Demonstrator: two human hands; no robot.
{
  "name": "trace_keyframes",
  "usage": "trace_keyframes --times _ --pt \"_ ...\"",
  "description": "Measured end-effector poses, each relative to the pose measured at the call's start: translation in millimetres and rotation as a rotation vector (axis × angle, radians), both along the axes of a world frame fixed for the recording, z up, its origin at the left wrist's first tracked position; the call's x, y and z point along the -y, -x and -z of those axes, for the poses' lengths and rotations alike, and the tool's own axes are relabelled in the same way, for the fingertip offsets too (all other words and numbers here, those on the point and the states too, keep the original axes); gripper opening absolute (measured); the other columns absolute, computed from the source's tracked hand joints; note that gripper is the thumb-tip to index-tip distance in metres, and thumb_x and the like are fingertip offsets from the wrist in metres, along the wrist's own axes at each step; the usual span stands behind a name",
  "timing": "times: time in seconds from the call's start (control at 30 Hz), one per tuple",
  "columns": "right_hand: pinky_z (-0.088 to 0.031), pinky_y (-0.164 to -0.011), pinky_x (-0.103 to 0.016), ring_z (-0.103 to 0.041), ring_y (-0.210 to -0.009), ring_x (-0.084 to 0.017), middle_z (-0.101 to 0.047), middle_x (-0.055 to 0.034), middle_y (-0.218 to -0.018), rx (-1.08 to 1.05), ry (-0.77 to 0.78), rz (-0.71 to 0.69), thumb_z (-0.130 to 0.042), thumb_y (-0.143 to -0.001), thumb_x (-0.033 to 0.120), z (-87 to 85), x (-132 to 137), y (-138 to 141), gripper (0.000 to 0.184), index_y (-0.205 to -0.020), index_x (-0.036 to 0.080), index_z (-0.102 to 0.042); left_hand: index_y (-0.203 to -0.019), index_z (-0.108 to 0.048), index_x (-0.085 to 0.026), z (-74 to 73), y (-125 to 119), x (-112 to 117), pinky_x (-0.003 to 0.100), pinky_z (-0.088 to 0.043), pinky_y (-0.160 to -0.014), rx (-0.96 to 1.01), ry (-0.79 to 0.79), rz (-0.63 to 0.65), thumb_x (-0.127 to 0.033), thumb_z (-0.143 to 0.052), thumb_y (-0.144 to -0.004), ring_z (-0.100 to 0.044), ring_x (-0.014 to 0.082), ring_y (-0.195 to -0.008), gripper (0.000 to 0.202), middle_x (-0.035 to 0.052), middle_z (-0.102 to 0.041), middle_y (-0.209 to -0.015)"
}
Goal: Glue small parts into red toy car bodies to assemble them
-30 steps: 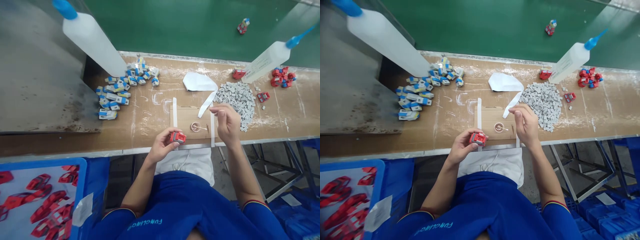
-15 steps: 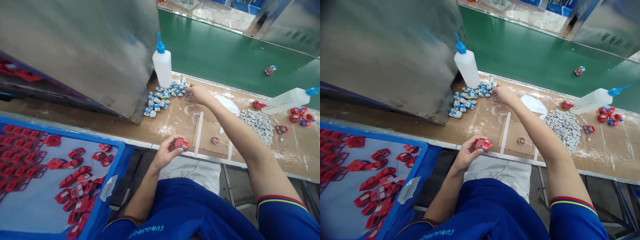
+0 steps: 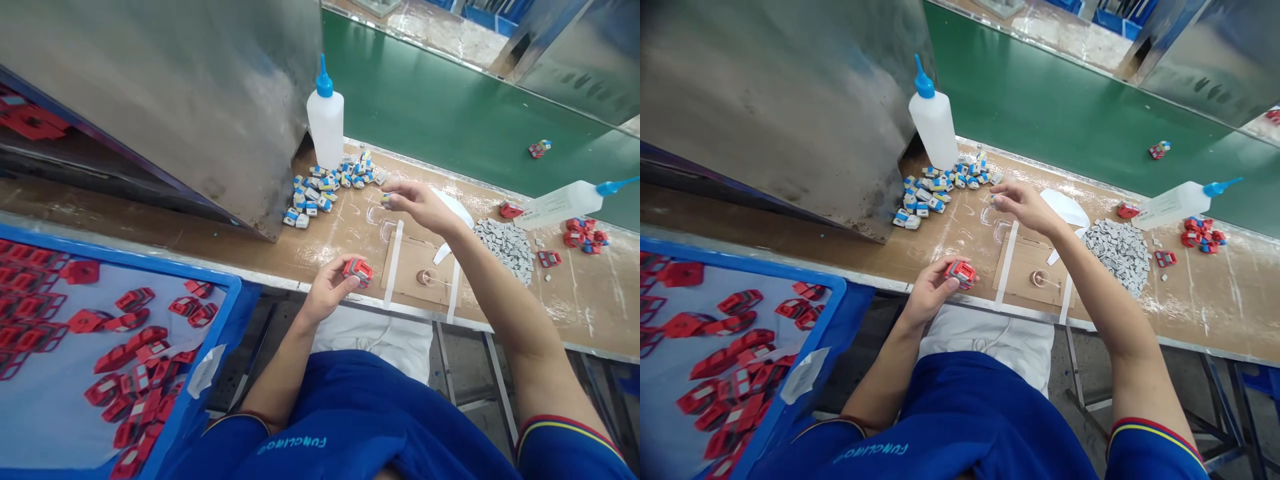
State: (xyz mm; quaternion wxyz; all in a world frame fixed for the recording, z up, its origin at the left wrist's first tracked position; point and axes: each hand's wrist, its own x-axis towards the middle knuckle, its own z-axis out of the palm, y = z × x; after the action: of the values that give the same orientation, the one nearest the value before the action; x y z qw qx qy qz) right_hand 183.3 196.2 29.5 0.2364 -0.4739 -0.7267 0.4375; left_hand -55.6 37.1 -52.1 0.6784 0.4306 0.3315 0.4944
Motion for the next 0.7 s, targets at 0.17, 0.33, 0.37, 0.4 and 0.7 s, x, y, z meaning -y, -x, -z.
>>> trace_keyframes --times 0.17,0.33,0.37,0.4,0.7 --pt "-0.068 -0.091 -0.038 -0.081 -0.108 -0.023 -0.082 -0.0121 -0.127 -0.443 0.004 0.054 -0.070 -0.094 0.076 -18.8 85 -12 0.067 -0.137 0.026 -0.075 -0.119 -0.077 -0.017 -18.1 -17 -5 0.027 -0.065 -0.077 0.165 0.056 0.049 -0.059 -0.092 -0.082 -0.079 0.0182 -0.083 0.058 0.0086 -0.080 -0.101" --pt "-0.071 -0.087 -0.040 -0.082 -0.095 -0.023 -0.083 -0.0128 -0.126 -0.501 -0.142 0.166 -0.076 -0.095 0.067 -9.1 145 -8 0.058 -0.138 0.027 -0.074 -0.121 -0.078 -0.016 -38.6 -35 -10 0.029 -0.066 -0.076 0.268 0.093 0.218 -0.063 -0.092 -0.081 -0.081 0.0213 -0.084 0.062 0.0094 -0.081 -0.096" --pt "-0.071 -0.087 -0.039 -0.082 -0.096 -0.023 -0.083 -0.0119 -0.125 -0.497 -0.177 0.170 -0.075 -0.098 0.063 -7.9 151 -8 0.053 -0.138 0.028 -0.074 -0.123 -0.078 -0.017 -41.0 -38 -10 0.028 -0.065 -0.075 0.269 0.094 0.235 -0.063 -0.092 -0.081 -0.081 0.0210 -0.084 0.064 0.0091 -0.081 -0.096" --pt "-0.071 -0.089 -0.039 -0.082 -0.099 -0.023 -0.083 -0.0112 -0.124 -0.489 -0.214 0.171 -0.074 -0.100 0.059 -7.5 156 -8 0.048 -0.137 0.029 -0.074 -0.125 -0.078 -0.017 -42.7 -40 -10 0.028 -0.065 -0.073 0.270 0.094 0.249 -0.063 -0.092 -0.081 -0.081 0.0202 -0.082 0.065 0.0087 -0.081 -0.096" --pt "-0.064 -0.110 -0.047 -0.072 -0.128 -0.027 -0.075 -0.0107 -0.132 -0.325 -0.402 0.134 -0.070 -0.105 0.044 -2.4 178 -14 0.040 -0.144 0.033 -0.069 -0.125 -0.077 -0.018 -37.8 -51 -1 0.025 -0.064 -0.072 0.254 0.050 0.236 -0.063 -0.089 -0.085 -0.078 0.0174 -0.081 0.061 0.0093 -0.082 -0.104"
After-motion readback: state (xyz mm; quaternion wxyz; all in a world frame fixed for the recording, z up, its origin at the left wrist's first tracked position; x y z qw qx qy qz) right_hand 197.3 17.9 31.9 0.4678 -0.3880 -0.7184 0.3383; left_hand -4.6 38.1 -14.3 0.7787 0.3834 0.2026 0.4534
